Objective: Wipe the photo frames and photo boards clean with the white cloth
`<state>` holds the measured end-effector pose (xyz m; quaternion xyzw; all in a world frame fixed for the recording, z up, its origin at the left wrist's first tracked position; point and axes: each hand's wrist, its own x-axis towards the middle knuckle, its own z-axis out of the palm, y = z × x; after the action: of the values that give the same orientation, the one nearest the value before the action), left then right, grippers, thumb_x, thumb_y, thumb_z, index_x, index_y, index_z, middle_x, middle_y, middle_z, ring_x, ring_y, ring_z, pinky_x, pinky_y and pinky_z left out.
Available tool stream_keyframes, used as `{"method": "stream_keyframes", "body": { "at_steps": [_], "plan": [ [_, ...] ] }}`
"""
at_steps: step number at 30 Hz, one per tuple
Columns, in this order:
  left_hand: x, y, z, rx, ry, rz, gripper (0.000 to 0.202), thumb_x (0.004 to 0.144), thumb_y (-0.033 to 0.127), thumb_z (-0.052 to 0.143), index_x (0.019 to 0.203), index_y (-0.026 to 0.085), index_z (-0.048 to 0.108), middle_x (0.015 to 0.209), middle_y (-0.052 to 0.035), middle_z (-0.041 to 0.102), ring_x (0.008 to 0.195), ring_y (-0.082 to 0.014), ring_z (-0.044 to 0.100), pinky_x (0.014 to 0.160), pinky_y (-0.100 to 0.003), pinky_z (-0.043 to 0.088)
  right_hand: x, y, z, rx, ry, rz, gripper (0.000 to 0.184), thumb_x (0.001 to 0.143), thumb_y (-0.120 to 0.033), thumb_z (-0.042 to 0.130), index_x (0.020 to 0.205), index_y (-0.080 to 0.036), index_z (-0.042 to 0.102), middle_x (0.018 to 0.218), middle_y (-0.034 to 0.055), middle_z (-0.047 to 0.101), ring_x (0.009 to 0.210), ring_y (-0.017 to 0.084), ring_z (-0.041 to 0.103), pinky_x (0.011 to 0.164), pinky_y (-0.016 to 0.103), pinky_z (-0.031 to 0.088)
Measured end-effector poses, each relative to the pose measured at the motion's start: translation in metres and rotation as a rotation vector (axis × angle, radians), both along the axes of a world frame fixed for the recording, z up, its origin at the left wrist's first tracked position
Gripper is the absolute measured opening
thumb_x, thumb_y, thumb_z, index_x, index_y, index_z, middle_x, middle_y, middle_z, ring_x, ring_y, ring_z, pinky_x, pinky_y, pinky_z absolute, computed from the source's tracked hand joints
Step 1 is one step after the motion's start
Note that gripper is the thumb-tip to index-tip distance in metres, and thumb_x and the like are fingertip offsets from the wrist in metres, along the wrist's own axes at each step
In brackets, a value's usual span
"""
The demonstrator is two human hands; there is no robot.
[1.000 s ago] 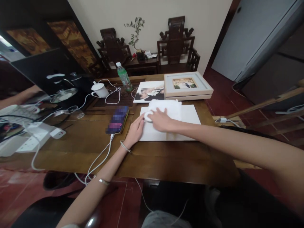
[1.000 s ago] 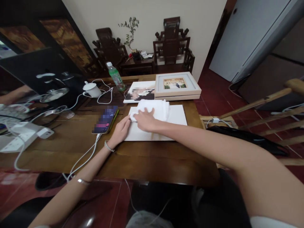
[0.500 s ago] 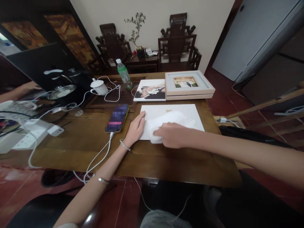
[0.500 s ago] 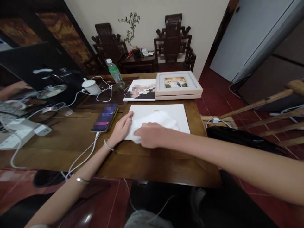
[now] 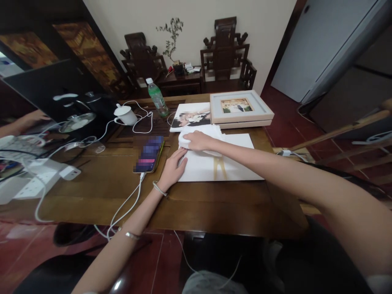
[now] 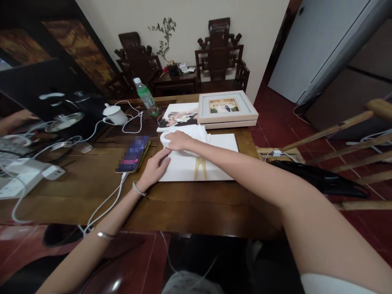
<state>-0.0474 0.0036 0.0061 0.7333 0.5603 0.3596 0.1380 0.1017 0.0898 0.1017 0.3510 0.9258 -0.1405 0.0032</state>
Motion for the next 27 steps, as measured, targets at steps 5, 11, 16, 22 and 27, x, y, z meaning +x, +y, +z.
{"method": "stream_keyframes", "body": {
  "at_steps": [5, 11, 16, 22, 27],
  "plan": [
    [0.001, -0.001, 0.001, -0.001, -0.031, -0.035, 0.039, 0.089, 0.031, 0.047, 0.123, 0.016, 0.059, 0.136, -0.011, 0.054, 0.13, -0.0245, 0.046, 0.112, -0.046, 0.032, 0.039, 0.005, 0.011, -0.028, -0.005, -0.018, 0.035, 0.075, -0.008, 0.04, 0.104, -0.012, 0.06, 0.115, 0.0148, 0.064, 0.099, 0.026, 0.056, 0.081, 0.032, 0.04],
    [0.002, -0.001, 0.002, -0.004, -0.034, -0.035, 0.041, 0.089, 0.028, 0.047, 0.124, 0.012, 0.058, 0.137, -0.0141, 0.052, 0.132, -0.0235, 0.044, 0.113, -0.044, 0.03, 0.131, 0.003, 0.003, 0.029, -0.023, -0.161, 0.024, 0.074, -0.009, 0.037, 0.088, -0.015, 0.057, 0.097, 0.0155, 0.065, 0.089, 0.028, 0.058, 0.077, 0.038, 0.042],
    [0.002, -0.002, 0.001, -0.004, -0.022, -0.035, 0.041, 0.089, 0.028, 0.046, 0.125, 0.013, 0.057, 0.138, -0.0137, 0.051, 0.132, -0.0237, 0.043, 0.113, -0.045, 0.03, 0.17, -0.06, -0.017, 0.005, -0.063, -0.167, 0.022, 0.071, -0.005, 0.037, 0.08, -0.02, 0.05, 0.085, 0.0118, 0.066, 0.092, 0.028, 0.061, 0.083, 0.042, 0.043],
    [0.003, -0.002, 0.001, 0.0, -0.006, -0.032, 0.042, 0.088, 0.029, 0.049, 0.125, 0.013, 0.057, 0.138, -0.014, 0.051, 0.132, -0.0246, 0.043, 0.113, -0.046, 0.03, 0.17, -0.148, -0.015, -0.097, 0.032, -0.05, 0.032, 0.067, -0.002, 0.038, 0.087, -0.022, 0.053, 0.131, 0.0091, 0.055, 0.133, 0.027, 0.037, 0.106, 0.048, 0.028],
    [0.002, -0.002, 0.001, 0.007, 0.006, -0.036, 0.043, 0.087, 0.03, 0.05, 0.126, 0.011, 0.056, 0.138, -0.0149, 0.05, 0.132, -0.0258, 0.043, 0.113, -0.046, 0.03, 0.169, -0.119, -0.003, -0.119, -0.021, -0.055, 0.021, 0.066, -0.004, 0.039, 0.072, -0.022, 0.047, 0.072, 0.0042, 0.059, 0.078, 0.022, 0.058, 0.07, 0.034, 0.041]
  ]
}}
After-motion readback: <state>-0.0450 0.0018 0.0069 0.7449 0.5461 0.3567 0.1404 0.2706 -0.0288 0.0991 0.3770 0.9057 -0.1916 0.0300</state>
